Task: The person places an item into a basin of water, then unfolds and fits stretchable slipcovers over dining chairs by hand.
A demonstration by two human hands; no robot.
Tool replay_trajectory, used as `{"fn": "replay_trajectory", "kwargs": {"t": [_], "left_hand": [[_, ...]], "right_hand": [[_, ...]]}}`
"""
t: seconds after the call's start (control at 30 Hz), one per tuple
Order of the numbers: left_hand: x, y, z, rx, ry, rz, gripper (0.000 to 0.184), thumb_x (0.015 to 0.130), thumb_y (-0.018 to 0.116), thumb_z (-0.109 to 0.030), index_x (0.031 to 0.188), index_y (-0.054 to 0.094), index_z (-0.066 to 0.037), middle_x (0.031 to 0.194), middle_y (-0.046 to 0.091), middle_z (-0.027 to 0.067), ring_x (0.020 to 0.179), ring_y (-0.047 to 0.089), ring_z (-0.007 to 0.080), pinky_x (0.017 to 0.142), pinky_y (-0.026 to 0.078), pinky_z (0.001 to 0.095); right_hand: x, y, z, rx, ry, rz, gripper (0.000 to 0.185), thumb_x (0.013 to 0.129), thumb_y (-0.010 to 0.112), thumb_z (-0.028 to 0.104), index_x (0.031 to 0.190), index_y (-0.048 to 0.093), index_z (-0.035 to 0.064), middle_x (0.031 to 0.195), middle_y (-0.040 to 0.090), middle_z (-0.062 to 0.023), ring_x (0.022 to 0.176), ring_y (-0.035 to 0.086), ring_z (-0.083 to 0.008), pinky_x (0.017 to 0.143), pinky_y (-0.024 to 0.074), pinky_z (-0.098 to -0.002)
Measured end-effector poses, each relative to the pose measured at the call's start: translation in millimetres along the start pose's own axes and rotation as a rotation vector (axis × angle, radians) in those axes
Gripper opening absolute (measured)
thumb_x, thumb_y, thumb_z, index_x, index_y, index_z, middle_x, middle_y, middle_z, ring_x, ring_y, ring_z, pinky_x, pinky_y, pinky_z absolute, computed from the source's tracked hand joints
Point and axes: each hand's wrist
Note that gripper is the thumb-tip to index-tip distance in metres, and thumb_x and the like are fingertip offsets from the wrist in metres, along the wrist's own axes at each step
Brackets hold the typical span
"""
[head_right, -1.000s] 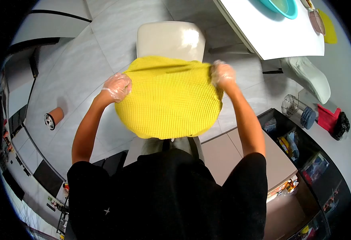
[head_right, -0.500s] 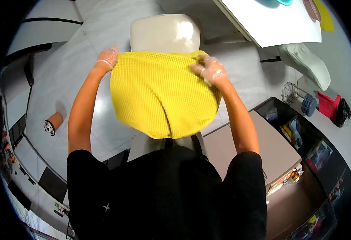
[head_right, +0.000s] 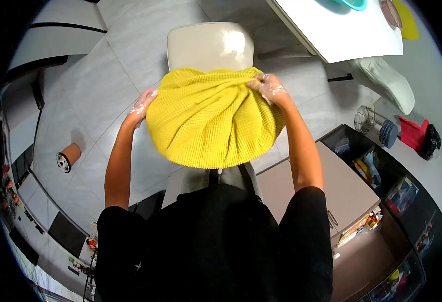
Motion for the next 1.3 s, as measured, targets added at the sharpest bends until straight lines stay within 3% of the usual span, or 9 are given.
{"fn": "replay_trajectory", "kwargs": {"t": [0.03,0.17,0.27,0.47,0.63,0.73,0.77,0.97,1.3], "left_hand": [[-18,3,-5,-0.102,-0.042,0.024,0.082,0.088,0.047,-0.067,0.146,0.030,-0.011,0.141,0.045,0.0136,0.127,0.046,0.0283,0.103,0.039,0.0424],[-43,2,21,-0.549,-0.122,0.149,0.081,0.092,0.048,-0.061,0.150,0.021,-0.011,0.143,0.044,0.0124,0.125,0.048,0.0264,0.101,0.041,0.0420],[-61,19,32,-0.752,0.015,0.026,0.053,0.099,0.047,-0.044,0.134,0.044,-0.004,0.131,0.053,0.0083,0.122,0.049,0.0161,0.097,0.043,0.0315],[-14,31,135,-0.269,-0.060,-0.451,0.032,0.097,0.054,-0.038,0.098,0.053,-0.005,0.087,0.059,0.0016,0.085,0.059,0.0141,0.069,0.048,0.0316],[-131,87,36,-0.668,0.089,-0.645,0.052,0.092,0.059,-0.043,0.130,0.041,-0.011,0.117,0.056,0.0113,0.100,0.060,0.0235,0.074,0.052,0.0403],[-163,113,8,-0.727,0.063,-0.431,0.073,0.087,0.063,-0.046,0.146,0.025,-0.022,0.135,0.048,0.0131,0.110,0.057,0.0285,0.083,0.051,0.0476],[-153,120,12,-0.779,0.097,-0.399,0.072,0.087,0.063,-0.045,0.145,0.027,-0.022,0.133,0.050,0.0113,0.111,0.057,0.0273,0.082,0.052,0.0466],[-125,123,9,-0.874,0.248,-0.395,0.062,0.089,0.060,-0.035,0.141,0.033,-0.016,0.126,0.055,0.0093,0.108,0.058,0.0255,0.080,0.053,0.0423],[-72,101,-75,-0.970,0.212,-0.395,0.058,0.093,0.048,-0.050,0.139,0.037,-0.015,0.126,0.054,0.0095,0.109,0.056,0.0264,0.085,0.049,0.0449]], "right_hand": [[-5,-5,8,0.044,0.082,0.216,0.058,0.084,0.069,0.048,0.121,0.063,0.0037,0.112,0.067,-0.0141,0.104,0.062,-0.0221,0.093,0.0460,-0.0322],[-5,-1,-31,0.406,0.108,-0.255,0.057,0.085,0.068,0.046,0.121,0.063,0.0033,0.117,0.065,-0.0130,0.108,0.060,-0.0224,0.095,0.0453,-0.0315],[15,9,-124,0.870,0.279,-0.156,0.066,0.088,0.063,0.046,0.137,0.048,0.0031,0.132,0.055,-0.0164,0.114,0.058,-0.0260,0.095,0.0485,-0.0372],[-60,42,-97,1.480,0.092,0.011,0.065,0.092,0.056,0.050,0.137,0.044,0.0036,0.129,0.055,-0.0158,0.112,0.058,-0.0292,0.094,0.0498,-0.0416],[-96,62,-96,1.382,0.157,-0.641,0.065,0.091,0.055,0.053,0.133,0.046,0.0038,0.122,0.058,-0.0135,0.106,0.060,-0.0265,0.088,0.0509,-0.0389],[-151,77,-59,1.060,0.044,-0.423,0.062,0.090,0.063,0.044,0.134,0.044,0.0061,0.123,0.058,-0.0106,0.106,0.059,-0.0240,0.089,0.0496,-0.0363],[-143,95,-63,0.962,-0.291,-0.450,0.059,0.087,0.069,0.031,0.134,0.044,0.0073,0.122,0.058,-0.0082,0.106,0.058,-0.0218,0.090,0.0482,-0.0337],[-117,81,-52,1.077,-0.101,-0.506,0.068,0.090,0.058,0.003,0.148,0.024,0.0089,0.128,0.056,-0.0108,0.109,0.057,-0.0218,0.092,0.0470,-0.0321],[-24,8,-6,1.198,-0.187,-0.409,0.058,0.088,0.064,0.025,0.140,0.041,0.0117,0.125,0.057,-0.0077,0.105,0.058,-0.0240,0.089,0.0477,-0.0325]]}}
Point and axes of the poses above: each hand's wrist, its own x-axis towards the middle knuckle, its own y-axis out of the palm, z = x × y
